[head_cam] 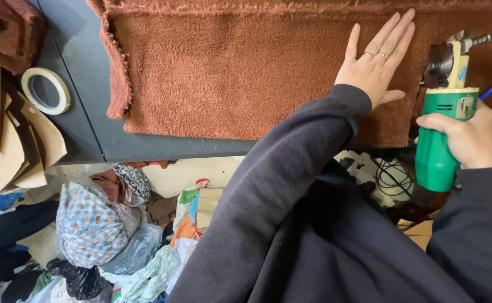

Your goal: The person uses a green electric rotary cutter to cut a large piece of brown fabric on a work table. They place a cardboard template on the fabric, trace its outline with a blue pen, and then cut along the marked lines. The person also handles the cut fabric pieces and the template during the process.

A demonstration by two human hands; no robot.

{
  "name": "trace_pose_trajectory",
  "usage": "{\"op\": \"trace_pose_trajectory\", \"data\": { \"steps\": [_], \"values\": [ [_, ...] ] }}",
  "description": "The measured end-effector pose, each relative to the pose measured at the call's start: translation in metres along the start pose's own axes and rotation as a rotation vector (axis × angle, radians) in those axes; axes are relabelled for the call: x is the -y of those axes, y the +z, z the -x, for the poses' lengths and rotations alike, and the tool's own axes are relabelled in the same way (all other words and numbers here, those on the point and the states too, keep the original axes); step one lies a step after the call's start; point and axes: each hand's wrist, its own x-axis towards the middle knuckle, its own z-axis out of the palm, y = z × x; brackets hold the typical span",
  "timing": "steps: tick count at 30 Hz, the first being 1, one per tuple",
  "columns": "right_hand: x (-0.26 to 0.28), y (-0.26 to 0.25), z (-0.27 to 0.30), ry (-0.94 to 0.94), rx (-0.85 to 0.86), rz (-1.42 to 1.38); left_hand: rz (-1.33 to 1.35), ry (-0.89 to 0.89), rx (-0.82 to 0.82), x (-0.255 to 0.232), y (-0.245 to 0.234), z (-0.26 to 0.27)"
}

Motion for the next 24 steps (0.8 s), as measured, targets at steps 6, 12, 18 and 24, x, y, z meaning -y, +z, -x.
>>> {"op": "trace_pose_trajectory", "data": {
  "steps": [6, 12, 18, 24],
  "values": [
    [-0.012, 0.0, 0.014, -0.032, -0.018, 0.017, -0.018, -0.002, 0.062, -0.002, -0.016, -0.001],
    [-0.002, 0.0, 0.003, -0.023, -0.028, 0.042, -0.009, -0.005, 0.076, -0.003, -0.015, 0.001],
    [0.01, -0.003, -0.023, -0.038, -0.025, 0.049, -0.02, -0.009, 0.063, -0.002, -0.018, 0.001],
    [0.029, -0.001, -0.036, -0.066, -0.034, 0.115, -0.018, -0.011, 0.053, -0.002, -0.013, 0.001]
  ]
}}
